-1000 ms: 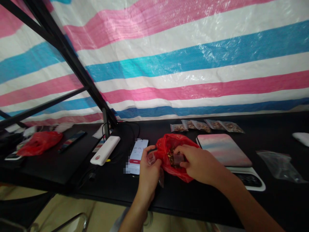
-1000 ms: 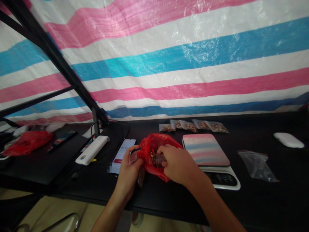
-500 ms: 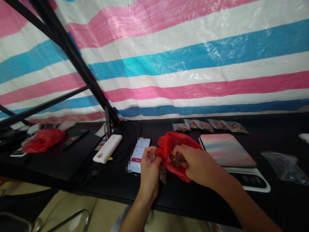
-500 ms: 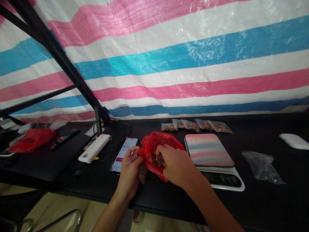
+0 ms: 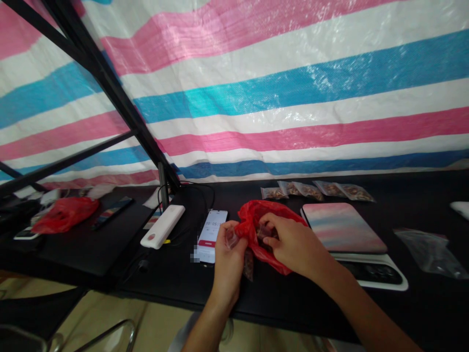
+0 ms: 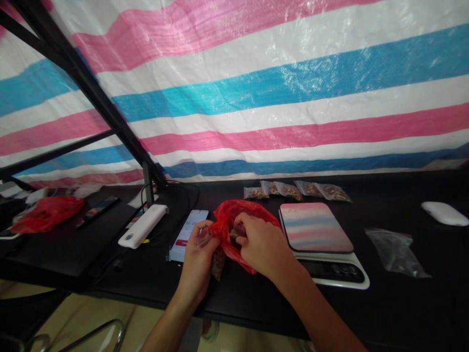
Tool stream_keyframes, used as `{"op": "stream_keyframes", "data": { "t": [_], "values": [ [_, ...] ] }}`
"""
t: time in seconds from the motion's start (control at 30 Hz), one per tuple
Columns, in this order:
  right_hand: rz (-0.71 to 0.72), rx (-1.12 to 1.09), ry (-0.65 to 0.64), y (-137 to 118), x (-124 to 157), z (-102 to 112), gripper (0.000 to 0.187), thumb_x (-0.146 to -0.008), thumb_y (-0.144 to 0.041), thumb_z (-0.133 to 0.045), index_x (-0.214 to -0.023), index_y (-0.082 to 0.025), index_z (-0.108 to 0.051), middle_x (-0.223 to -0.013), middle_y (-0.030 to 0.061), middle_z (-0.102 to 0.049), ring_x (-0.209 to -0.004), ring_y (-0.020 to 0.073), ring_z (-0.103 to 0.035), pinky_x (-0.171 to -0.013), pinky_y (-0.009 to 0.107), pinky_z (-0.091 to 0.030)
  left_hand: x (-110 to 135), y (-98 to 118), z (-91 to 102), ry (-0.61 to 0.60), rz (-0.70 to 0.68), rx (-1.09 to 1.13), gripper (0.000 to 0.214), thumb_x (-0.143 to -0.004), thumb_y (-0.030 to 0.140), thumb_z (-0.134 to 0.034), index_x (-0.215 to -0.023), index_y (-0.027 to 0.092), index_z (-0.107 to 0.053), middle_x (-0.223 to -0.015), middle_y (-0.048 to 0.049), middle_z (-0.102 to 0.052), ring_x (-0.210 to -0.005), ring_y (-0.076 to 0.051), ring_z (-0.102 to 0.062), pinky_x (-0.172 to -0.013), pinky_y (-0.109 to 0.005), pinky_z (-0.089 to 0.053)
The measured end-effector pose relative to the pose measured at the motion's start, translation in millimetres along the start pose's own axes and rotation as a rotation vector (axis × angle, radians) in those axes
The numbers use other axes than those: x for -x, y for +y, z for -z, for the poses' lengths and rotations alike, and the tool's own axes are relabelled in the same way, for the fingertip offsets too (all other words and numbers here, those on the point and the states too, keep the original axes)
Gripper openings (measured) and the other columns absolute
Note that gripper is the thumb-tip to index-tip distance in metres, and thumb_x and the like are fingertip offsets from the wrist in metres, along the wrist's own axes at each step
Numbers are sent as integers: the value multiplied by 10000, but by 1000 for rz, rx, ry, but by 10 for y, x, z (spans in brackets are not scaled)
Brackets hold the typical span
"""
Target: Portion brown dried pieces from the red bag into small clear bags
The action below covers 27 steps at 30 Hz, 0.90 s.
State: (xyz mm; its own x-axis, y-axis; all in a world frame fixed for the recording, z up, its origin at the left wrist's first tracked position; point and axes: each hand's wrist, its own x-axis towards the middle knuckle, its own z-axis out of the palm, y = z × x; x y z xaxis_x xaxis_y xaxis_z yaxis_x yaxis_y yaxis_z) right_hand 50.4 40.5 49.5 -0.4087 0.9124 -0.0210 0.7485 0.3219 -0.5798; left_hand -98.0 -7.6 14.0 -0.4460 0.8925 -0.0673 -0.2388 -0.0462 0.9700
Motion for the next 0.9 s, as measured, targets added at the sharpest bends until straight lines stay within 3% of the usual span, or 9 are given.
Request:
{"op": "stream_keyframes", "data": {
  "t": [0.13, 0.27, 0.4, 0.5, 0.63, 0.9],
  "values": [
    [-18, -23, 6, -78, -4, -21, 283, -871, -198, -642, -1137, -285, -683, -1110, 15, -779, -1025, 238, -723, -783, 315, -445, -13, -9, 17, -45, 0, -12, 358, -681, 187, -732, -1009, 211, -587, -917, -18, -725, -856, -174, -712, -746, -257, -535],
    [13, -31, 7, -80, -6, -23, 376, -835, -96, -617, -1160, -273, -681, -1176, 23, -762, -1084, 242, -705, -849, 325, -452, -34, -16, 49, -49, 10, -24, 395, -692, 194, -722, -1060, 210, -581, -952, -44, -749, -868, -194, -729, -763, -282, -547],
    [28, -115, 12, -14, -24, -25, 381, -819, -62, -597, -1134, -261, -675, -1125, 18, -767, -1052, 218, -701, -865, 309, -459, -39, -12, 68, -53, -80, -86, 333, -727, 198, -692, -1041, 207, -583, -984, -55, -734, -943, -203, -726, -792, -282, -548],
    [49, -160, 10, 17, -40, -33, 366, -828, -65, -589, -1135, -246, -673, -1126, 34, -764, -1052, 207, -695, -870, 288, -461, -27, -3, 67, -59, -128, -113, 349, -739, 198, -665, -1074, 208, -567, -954, -44, -732, -896, -188, -725, -776, -273, -543],
    [71, -139, 15, 23, -47, -34, 360, -826, -63, -584, -1137, -221, -674, -1135, 66, -756, -1058, 210, -688, -877, 276, -459, -11, 16, 57, -92, -72, -109, 434, -718, 204, -665, -1138, 205, -554, -891, -27, -743, -774, -166, -712, -688, -243, -521],
    [72, -265, 21, 121, -73, -8, 390, -833, -50, -573, -1160, -244, -664, -1097, 31, -759, -1022, 199, -691, -918, 312, -471, -28, 54, 55, 12, 8, -7, 410, -696, 229, -712, -1078, 226, -563, -853, 7, -732, -657, -125, -670, -573, -192, -455]
  ]
}}
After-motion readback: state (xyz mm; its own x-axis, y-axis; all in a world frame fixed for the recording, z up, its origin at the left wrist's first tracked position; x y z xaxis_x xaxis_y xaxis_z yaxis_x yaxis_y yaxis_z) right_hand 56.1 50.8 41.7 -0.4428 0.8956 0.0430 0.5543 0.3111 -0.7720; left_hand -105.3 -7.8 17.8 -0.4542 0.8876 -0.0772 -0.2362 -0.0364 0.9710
